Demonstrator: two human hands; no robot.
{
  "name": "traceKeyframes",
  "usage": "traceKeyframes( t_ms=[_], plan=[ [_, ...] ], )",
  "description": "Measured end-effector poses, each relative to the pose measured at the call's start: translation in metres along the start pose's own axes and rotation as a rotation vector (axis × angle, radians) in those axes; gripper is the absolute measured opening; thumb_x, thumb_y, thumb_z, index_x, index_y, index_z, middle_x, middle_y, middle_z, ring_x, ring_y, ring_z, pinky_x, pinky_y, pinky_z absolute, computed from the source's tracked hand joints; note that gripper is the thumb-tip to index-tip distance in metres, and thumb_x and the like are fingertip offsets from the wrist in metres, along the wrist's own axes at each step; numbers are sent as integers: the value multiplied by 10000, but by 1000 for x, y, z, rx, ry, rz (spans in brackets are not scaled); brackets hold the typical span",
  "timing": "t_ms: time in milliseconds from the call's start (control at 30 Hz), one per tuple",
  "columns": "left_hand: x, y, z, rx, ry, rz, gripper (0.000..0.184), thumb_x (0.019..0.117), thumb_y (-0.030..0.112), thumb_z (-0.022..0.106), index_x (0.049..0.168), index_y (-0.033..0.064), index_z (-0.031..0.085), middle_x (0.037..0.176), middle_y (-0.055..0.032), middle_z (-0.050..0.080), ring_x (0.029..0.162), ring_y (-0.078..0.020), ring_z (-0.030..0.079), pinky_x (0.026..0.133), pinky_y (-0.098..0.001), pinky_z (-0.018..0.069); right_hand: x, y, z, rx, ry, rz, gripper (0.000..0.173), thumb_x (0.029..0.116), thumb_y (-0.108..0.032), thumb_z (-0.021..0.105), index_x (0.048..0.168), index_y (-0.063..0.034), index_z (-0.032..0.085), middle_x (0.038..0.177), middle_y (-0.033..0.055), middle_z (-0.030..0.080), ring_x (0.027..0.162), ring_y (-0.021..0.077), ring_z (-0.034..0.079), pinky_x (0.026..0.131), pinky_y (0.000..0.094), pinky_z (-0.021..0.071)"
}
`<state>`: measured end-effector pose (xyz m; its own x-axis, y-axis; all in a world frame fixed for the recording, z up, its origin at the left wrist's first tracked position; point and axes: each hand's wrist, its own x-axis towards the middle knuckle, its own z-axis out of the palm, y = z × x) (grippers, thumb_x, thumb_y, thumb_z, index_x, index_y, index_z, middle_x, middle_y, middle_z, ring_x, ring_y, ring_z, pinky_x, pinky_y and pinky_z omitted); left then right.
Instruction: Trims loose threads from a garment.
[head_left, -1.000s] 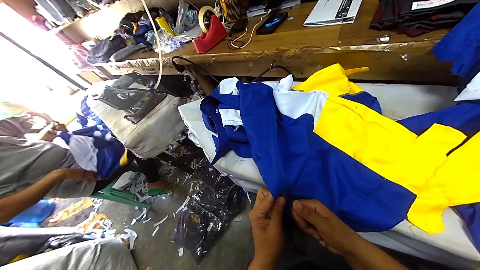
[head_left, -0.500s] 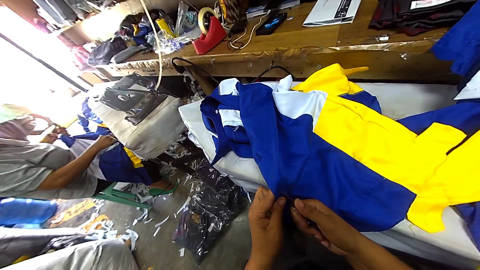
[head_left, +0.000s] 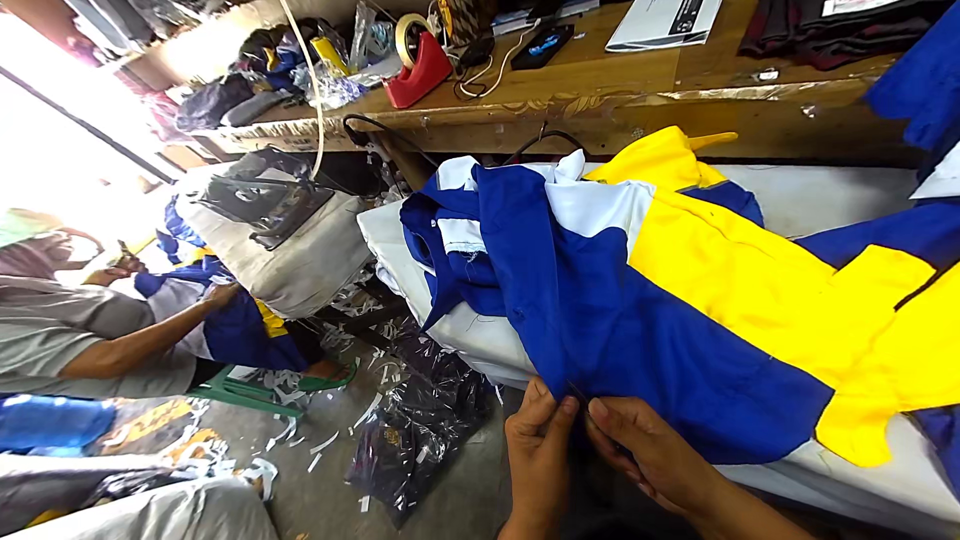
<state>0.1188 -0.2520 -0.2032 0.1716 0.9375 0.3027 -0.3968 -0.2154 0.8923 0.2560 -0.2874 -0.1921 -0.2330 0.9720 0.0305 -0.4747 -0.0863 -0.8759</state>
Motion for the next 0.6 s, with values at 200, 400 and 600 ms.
traceKeyframes(
  t_ms=[200, 400, 600],
  plan=[
    [0, -1, 1, -6, 9, 18, 147, 979, 169, 679, 935, 85, 792, 974, 13, 701, 930, -39, 612, 855, -204, 509, -2, 1, 0, -21, 4, -12, 422, 1076, -385, 502, 691, -216, 536, 563, -151, 379, 452, -86, 342, 417, 83, 277],
    [0, 0, -1, 17, -9, 30, 146, 981, 154, 672, 923, 91, 791, 982, 24, 699, 941, -35, 610, 862, -203, 506, -1, 1, 0, -2, 0, -12, 422, 1075, -384, 506, 692, -210, 543, 566, -150, 381, 451, -85, 340, 415, 83, 273],
    [2, -4, -7, 67, -62, 98, 141, 983, 147, 668, 919, 103, 786, 985, 30, 677, 944, -26, 595, 855, -201, 500, -1, 1, -1, 45, -26, 27, 432, 1071, -403, 512, 687, -210, 553, 568, -143, 404, 446, -81, 356, 407, 84, 285]
  ],
)
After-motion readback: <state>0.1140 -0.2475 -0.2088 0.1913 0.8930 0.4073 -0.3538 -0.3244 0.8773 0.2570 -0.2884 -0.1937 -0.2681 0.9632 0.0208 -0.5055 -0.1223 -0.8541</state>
